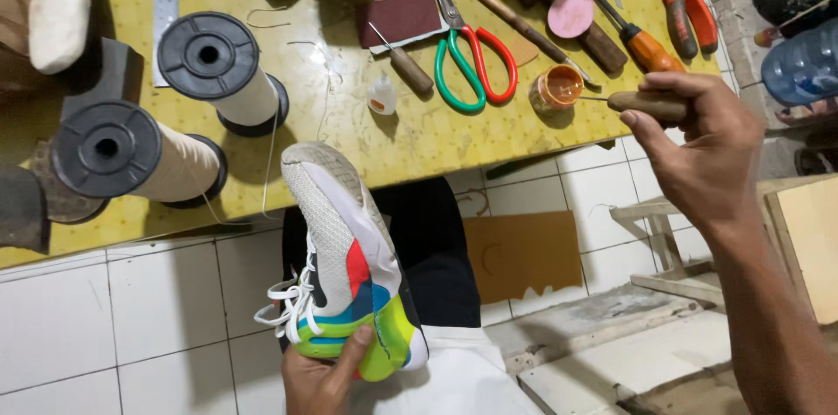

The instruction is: The person holds a white and colorful sneaker and uses a wooden tool to scrape and smooth the green and blue midsole area. They rotate the shoe to work on different sections of the sole and inspect the surface. Finally, the person wipes the shoe with a white cloth.

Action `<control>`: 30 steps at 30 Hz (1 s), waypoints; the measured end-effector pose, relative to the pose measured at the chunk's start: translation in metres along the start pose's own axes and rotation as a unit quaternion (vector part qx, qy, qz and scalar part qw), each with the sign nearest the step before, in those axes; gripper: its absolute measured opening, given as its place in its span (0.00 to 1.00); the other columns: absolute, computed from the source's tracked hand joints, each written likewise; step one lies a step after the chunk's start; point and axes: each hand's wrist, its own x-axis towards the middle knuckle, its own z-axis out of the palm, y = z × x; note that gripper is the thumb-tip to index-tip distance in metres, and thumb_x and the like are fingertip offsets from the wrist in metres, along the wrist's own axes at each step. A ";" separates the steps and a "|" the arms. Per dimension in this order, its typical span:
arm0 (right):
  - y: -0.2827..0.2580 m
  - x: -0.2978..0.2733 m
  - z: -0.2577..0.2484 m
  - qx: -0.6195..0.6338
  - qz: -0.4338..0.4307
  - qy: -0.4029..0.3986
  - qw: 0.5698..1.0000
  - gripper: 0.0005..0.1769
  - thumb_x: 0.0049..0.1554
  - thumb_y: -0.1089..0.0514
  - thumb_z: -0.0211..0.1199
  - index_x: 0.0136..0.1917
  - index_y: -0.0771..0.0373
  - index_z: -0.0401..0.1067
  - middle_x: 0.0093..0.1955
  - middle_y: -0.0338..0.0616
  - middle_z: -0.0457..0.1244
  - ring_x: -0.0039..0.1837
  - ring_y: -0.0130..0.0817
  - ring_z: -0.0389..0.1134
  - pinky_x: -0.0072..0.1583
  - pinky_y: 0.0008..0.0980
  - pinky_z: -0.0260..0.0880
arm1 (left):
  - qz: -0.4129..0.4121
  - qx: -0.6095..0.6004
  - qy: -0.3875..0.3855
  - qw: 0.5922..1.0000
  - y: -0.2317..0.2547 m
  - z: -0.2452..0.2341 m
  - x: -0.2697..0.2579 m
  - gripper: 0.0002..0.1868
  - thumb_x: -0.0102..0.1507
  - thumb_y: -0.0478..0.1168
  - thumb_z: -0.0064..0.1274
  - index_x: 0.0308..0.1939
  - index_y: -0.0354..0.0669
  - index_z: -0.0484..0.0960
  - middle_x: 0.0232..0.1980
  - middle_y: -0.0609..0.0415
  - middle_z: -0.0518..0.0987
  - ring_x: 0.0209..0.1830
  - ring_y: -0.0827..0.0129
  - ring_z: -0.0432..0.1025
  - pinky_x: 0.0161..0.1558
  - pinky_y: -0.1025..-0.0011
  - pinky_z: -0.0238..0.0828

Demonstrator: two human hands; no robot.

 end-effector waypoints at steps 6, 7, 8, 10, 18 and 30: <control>0.039 -0.009 0.005 -0.136 -0.050 -0.012 0.989 0.12 0.66 0.72 0.74 0.60 0.76 0.74 0.56 0.64 0.69 0.54 0.47 0.72 0.56 0.37 0.77 | 0.016 0.005 0.009 1.000 -0.007 0.001 0.000 0.23 0.50 0.33 0.67 0.50 0.30 0.89 0.49 0.42 0.91 0.52 0.56 0.84 0.53 0.59 0.85; 0.036 -0.006 0.008 -0.135 -0.050 -0.012 0.990 0.12 0.66 0.72 0.74 0.60 0.76 0.74 0.56 0.64 0.69 0.54 0.47 0.72 0.56 0.37 0.77 | 0.016 0.006 0.010 1.000 -0.009 0.000 0.000 0.23 0.50 0.33 0.67 0.50 0.30 0.89 0.49 0.42 0.91 0.52 0.56 0.84 0.53 0.59 0.85; 0.033 -0.003 0.012 -0.127 -0.055 -0.011 0.990 0.11 0.65 0.73 0.75 0.58 0.76 0.76 0.55 0.62 0.70 0.53 0.46 0.73 0.56 0.36 0.77 | 0.028 0.018 0.009 0.999 -0.010 -0.001 0.001 0.24 0.49 0.34 0.67 0.50 0.31 0.89 0.50 0.43 0.91 0.53 0.57 0.84 0.53 0.60 0.85; 0.034 0.004 0.019 -0.116 -0.062 -0.010 0.991 0.11 0.63 0.73 0.76 0.56 0.76 0.77 0.54 0.61 0.71 0.53 0.44 0.73 0.56 0.36 0.77 | 0.041 0.030 0.009 0.999 -0.008 -0.001 0.000 0.24 0.49 0.35 0.67 0.50 0.33 0.89 0.50 0.44 0.91 0.53 0.58 0.84 0.54 0.60 0.85; 0.030 0.018 0.016 -0.001 0.068 -0.047 0.997 0.10 0.68 0.72 0.66 0.61 0.77 0.70 0.56 0.61 0.70 0.59 0.48 0.75 0.60 0.36 0.77 | 0.037 0.032 0.013 0.999 -0.010 -0.001 0.000 0.25 0.50 0.35 0.67 0.51 0.33 0.90 0.47 0.44 0.91 0.48 0.59 0.84 0.44 0.62 0.85; -0.014 -0.002 -0.017 0.148 0.214 -0.059 0.964 0.16 0.60 0.67 0.66 0.60 0.75 0.71 0.59 0.58 0.69 0.57 0.43 0.74 0.57 0.30 0.78 | 0.060 0.026 -0.011 0.998 -0.022 -0.008 0.006 0.22 0.50 0.35 0.68 0.48 0.31 0.90 0.46 0.43 0.91 0.47 0.60 0.84 0.45 0.63 0.86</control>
